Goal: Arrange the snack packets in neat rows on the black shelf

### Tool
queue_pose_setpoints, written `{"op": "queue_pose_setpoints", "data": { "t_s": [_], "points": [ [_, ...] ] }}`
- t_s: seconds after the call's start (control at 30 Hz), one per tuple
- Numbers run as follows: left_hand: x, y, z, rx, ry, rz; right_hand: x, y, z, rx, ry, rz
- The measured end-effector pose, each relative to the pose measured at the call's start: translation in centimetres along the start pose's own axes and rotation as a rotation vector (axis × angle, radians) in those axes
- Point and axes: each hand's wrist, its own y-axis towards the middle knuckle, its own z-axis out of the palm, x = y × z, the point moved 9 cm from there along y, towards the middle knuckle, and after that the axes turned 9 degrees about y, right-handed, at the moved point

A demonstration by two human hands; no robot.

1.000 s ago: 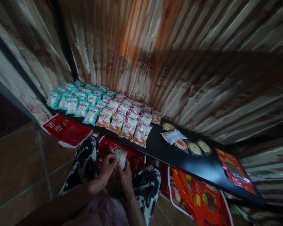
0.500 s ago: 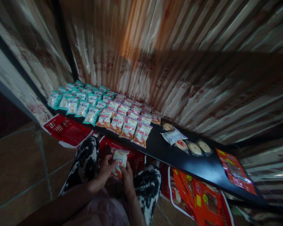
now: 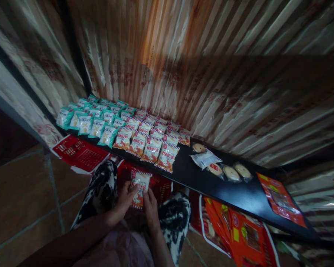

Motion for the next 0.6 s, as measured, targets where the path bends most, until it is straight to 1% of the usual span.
{"op": "queue_pose_setpoints", "data": {
  "t_s": [0.1,0.2,0.27,0.4,0.5,0.6],
  "points": [
    [0.2,0.7,0.1,-0.031,0.043,0.079,0.6,0.0,0.1,0.003,-0.068,-0.036],
    [0.4,1.1,0.5,-0.041,0.051,0.153,0.8,-0.1,-0.5,-0.056,-0.124,-0.06],
    [0.5,1.1,1.1,-0.018,0.014,0.168,0.9,-0.2,-1.1,-0.1,-0.145,-0.074],
    [0.7,0.6,2.2,0.033,0.007,0.084,1.0,-0.4,-1.9,-0.121,-0.134,-0.089],
    [0.7,0.3,2.2,-0.001,0.079,0.035,0.9,-0.6,-2.5,-0.122,-0.112,-0.074],
    [0.4,0.4,2.6,-0.011,0.148,0.049,1.2,-0.8,-3.4,-0.157,-0.128,-0.074]
  ]
}}
